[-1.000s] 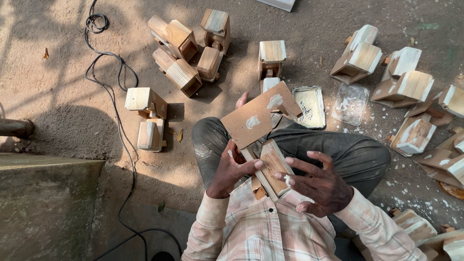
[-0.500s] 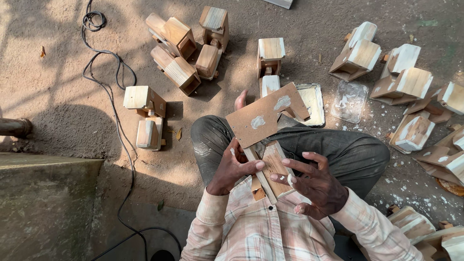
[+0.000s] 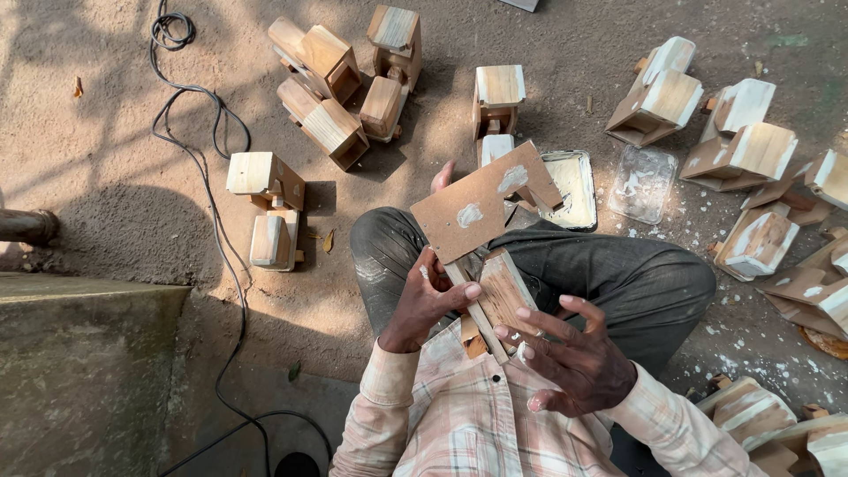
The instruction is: The person sits on the floor and applies a white paste to small wooden furniture pieces using their fingers. They pick up each piece, spread the filler over the surfaces and edges, and place the treated items aside. The person repeats this process for multiple pieces.
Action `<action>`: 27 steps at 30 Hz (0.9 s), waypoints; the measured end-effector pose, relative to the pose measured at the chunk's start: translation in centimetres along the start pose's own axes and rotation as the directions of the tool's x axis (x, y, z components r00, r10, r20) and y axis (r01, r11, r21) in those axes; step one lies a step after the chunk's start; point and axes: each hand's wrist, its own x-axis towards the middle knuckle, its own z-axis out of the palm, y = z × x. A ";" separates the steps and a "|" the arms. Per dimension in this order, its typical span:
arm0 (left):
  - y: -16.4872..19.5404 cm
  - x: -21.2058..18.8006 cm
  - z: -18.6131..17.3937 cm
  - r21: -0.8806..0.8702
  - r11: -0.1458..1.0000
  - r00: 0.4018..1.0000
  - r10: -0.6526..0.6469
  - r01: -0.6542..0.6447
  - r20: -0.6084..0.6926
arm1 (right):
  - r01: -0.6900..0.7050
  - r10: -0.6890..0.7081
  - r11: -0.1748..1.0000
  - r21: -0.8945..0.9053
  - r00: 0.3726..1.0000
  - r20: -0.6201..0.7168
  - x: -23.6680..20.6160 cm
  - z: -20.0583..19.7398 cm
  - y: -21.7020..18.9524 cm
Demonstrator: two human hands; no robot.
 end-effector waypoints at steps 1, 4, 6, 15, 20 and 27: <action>-0.2 0.0 0.0 0.006 1.000 1.000 0.000 0.000 -0.002 | -0.007 0.007 1.000 -0.023 1.000 -0.003 0.1 -0.1 0.1; -0.5 0.2 0.3 0.018 1.000 1.000 -0.001 0.000 0.012 | -0.041 0.039 0.997 -0.063 0.998 -0.040 1.0 -0.7 1.1; -0.4 0.2 0.3 0.012 1.000 1.000 -0.009 0.009 0.027 | -0.070 0.067 0.997 -0.033 0.994 -0.090 1.8 -1.2 1.8; 0.4 -0.3 0.4 -0.043 0.999 0.997 0.019 -0.016 0.071 | -0.158 0.158 0.987 0.001 0.982 -0.108 2.6 -3.1 3.3; 0.4 -0.4 0.9 -0.016 0.999 0.995 0.036 -0.034 0.093 | -0.079 0.070 0.983 -0.167 0.996 -0.062 3.2 -3.2 3.7; 0.2 -0.5 0.8 -0.009 1.000 0.995 0.027 -0.026 0.096 | 0.063 -0.068 0.947 -0.315 0.998 -0.007 2.4 -2.8 3.6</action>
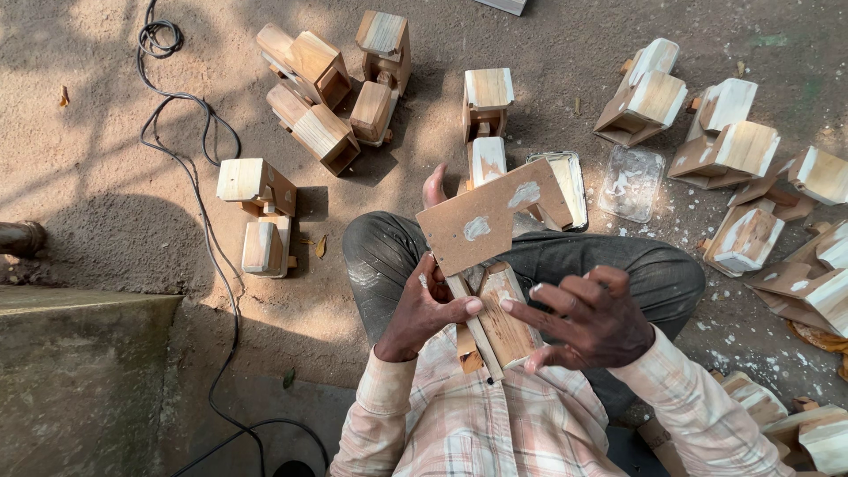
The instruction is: The person sits on the floor and applies a white paste to small wooden furniture pieces using their fingers. They pick up each piece, spread the filler over the surfaces and edges, and place the treated items aside. The person repeats this process for multiple pieces.
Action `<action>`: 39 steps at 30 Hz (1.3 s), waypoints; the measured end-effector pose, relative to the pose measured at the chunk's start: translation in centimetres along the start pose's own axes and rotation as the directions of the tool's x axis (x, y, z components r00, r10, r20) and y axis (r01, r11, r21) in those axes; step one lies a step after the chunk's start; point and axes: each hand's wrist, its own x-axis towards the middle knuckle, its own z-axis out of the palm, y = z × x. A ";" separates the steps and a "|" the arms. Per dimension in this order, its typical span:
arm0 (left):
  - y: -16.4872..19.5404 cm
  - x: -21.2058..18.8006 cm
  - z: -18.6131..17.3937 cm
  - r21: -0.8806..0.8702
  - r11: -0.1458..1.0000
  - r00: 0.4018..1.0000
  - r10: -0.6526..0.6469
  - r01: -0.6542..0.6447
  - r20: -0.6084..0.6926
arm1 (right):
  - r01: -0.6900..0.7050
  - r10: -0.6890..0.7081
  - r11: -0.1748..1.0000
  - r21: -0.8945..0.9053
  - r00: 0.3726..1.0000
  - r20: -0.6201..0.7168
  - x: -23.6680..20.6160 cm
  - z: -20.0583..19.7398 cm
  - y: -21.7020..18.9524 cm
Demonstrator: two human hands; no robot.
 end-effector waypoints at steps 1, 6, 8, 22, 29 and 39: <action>0.0 0.0 0.0 -0.005 1.000 1.000 0.000 0.000 -0.001 | 0.016 -0.016 1.000 0.013 1.000 0.007 -0.4 -0.2 -0.2; -0.1 0.1 0.2 -0.024 1.000 1.000 0.002 -0.001 0.001 | 0.020 -0.012 0.978 0.206 0.999 -0.039 -1.1 -0.9 -0.7; 0.0 0.1 0.4 -0.022 1.000 1.000 -0.010 0.010 0.004 | -0.033 0.037 0.978 0.207 0.999 -0.017 -0.6 -0.5 -0.4; 0.0 0.4 -0.1 -0.037 0.999 1.000 -0.007 0.007 -0.002 | -0.207 0.239 0.956 0.210 0.960 -0.144 -0.5 -0.2 -0.5; -0.2 0.6 0.0 -0.040 0.999 1.000 -0.011 0.010 -0.002 | -0.448 0.534 0.826 0.342 0.815 -0.224 -3.3 -0.3 -1.1; -0.6 1.4 0.5 0.040 0.977 0.977 0.210 -0.208 -0.040 | -0.590 0.765 0.594 0.547 0.624 -0.158 -6.6 3.1 -3.4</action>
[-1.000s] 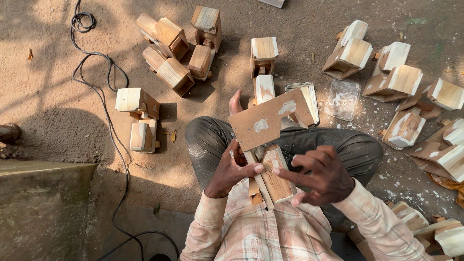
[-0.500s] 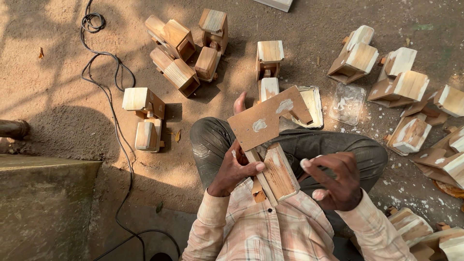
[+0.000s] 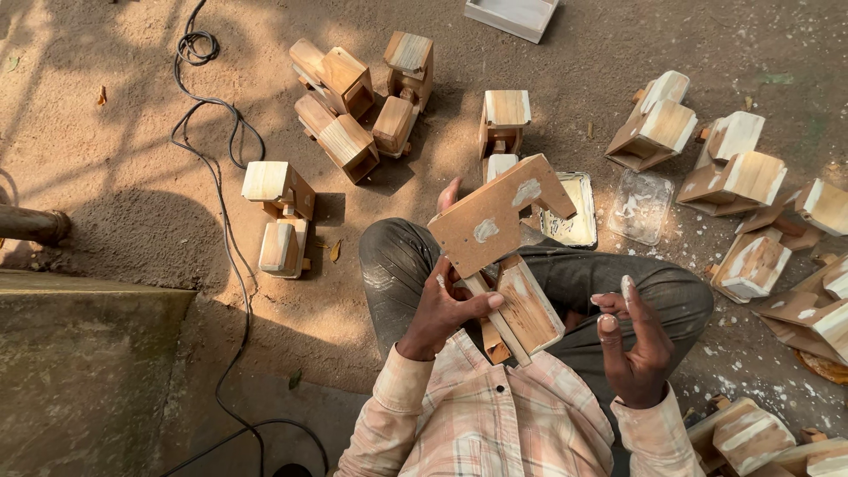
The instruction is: The person sits on the floor and applies a white paste to small wooden furniture pieces using their fingers. They pick up each piece, spread the filler over the surfaces and edges, and place the treated items aside. The person repeats this process for multiple pieces.
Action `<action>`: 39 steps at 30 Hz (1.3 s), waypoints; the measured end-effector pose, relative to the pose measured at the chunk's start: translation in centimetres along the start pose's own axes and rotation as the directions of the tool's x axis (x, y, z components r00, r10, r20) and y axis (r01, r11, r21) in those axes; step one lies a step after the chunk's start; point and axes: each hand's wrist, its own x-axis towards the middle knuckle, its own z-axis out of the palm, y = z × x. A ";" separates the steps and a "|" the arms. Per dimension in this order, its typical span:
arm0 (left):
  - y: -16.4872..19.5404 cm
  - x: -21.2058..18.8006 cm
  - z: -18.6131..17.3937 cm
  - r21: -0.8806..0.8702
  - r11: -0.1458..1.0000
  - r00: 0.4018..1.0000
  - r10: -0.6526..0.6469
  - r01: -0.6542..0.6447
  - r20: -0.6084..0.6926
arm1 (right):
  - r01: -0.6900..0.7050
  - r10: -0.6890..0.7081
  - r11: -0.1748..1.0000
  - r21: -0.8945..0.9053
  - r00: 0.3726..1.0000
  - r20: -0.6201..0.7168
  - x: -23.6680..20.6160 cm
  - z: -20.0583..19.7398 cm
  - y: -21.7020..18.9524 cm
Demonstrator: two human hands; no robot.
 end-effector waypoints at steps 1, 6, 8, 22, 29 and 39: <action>0.1 0.1 0.1 0.002 0.999 0.999 0.036 -0.036 0.009 | -0.043 0.043 0.999 0.030 0.999 0.006 -0.2 0.1 0.5; 0.7 -0.5 0.6 -0.002 0.987 0.985 -0.157 0.158 -0.075 | -0.313 0.299 0.898 0.308 0.950 0.092 -1.5 0.4 2.4; 0.6 -0.6 0.9 0.010 0.984 0.979 -0.175 0.177 -0.108 | -0.345 0.328 0.868 0.357 0.938 0.110 -2.0 0.5 2.8; -1.7 -1.7 0.0 -0.172 0.941 0.956 -0.288 0.292 0.049 | -0.476 0.439 0.754 0.452 0.878 0.191 -3.1 1.3 3.0; -5.3 -2.9 -0.9 -0.582 0.643 0.867 -0.395 0.497 0.303 | -0.492 0.443 0.698 0.521 0.868 0.226 -2.7 1.9 1.9; -6.5 -3.3 -0.3 -0.769 0.499 0.915 -0.272 0.400 0.299 | -0.461 0.400 0.674 0.578 0.885 0.240 -3.4 2.6 0.4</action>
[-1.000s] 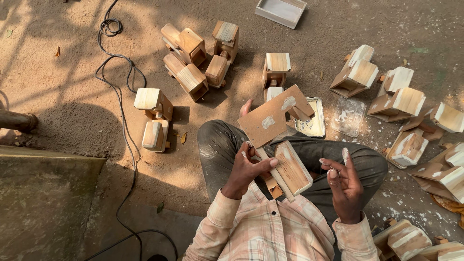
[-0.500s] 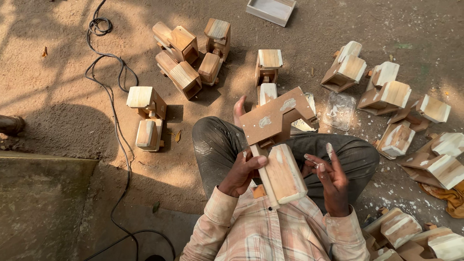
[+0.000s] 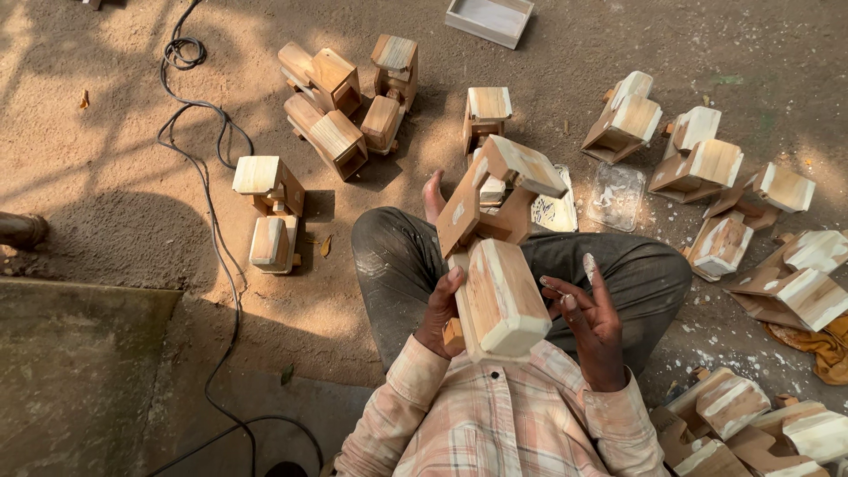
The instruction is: The person sits on the floor and applies a white paste to small wooden furniture pieces using their fingers. They pick up each piece, spread the filler over the surfaces and edges, and place the treated items aside. The person repeats this process for multiple pieces.
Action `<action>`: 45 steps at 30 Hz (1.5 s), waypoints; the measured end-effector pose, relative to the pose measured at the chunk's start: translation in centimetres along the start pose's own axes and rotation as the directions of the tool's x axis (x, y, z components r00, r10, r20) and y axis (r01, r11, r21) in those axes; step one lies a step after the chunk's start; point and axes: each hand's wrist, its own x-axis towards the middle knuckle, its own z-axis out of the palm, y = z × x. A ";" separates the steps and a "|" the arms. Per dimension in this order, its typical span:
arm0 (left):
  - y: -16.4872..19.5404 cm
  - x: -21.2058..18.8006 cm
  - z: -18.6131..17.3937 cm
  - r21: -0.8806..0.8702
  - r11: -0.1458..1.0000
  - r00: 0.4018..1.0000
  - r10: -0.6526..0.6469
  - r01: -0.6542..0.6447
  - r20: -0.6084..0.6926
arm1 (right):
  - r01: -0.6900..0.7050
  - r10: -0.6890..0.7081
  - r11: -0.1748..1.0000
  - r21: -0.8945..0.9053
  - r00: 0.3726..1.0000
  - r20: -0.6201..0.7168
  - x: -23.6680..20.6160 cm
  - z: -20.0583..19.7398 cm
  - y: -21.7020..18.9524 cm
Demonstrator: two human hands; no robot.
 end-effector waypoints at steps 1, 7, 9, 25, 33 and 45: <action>0.0 0.0 0.1 -0.012 1.000 1.000 0.002 -0.003 -0.017 | 0.012 -0.012 1.000 0.005 1.000 0.005 -0.3 0.1 0.0; -0.4 -0.2 1.2 0.002 0.996 0.995 0.089 -0.089 -0.038 | 0.045 -0.045 0.999 -0.011 0.999 0.024 -1.7 1.1 -0.3; -0.5 -0.3 1.4 0.013 0.995 0.994 0.100 -0.100 -0.033 | 0.052 -0.052 0.998 -0.016 0.998 0.018 -2.0 1.4 -0.5; -0.6 -0.8 3.8 0.085 0.972 0.965 0.228 -0.218 -0.128 | 0.200 -0.195 0.970 -0.138 0.980 0.048 -3.1 4.3 -4.3; -0.5 -0.8 4.9 0.135 0.950 0.934 0.304 -0.282 -0.189 | 0.319 -0.339 0.844 -0.431 0.940 0.031 -3.2 5.3 -5.4; -1.6 -0.4 3.5 0.367 0.838 0.846 0.495 -0.404 -0.198 | 0.104 -0.103 0.993 0.063 0.994 -0.030 -1.5 4.6 -2.0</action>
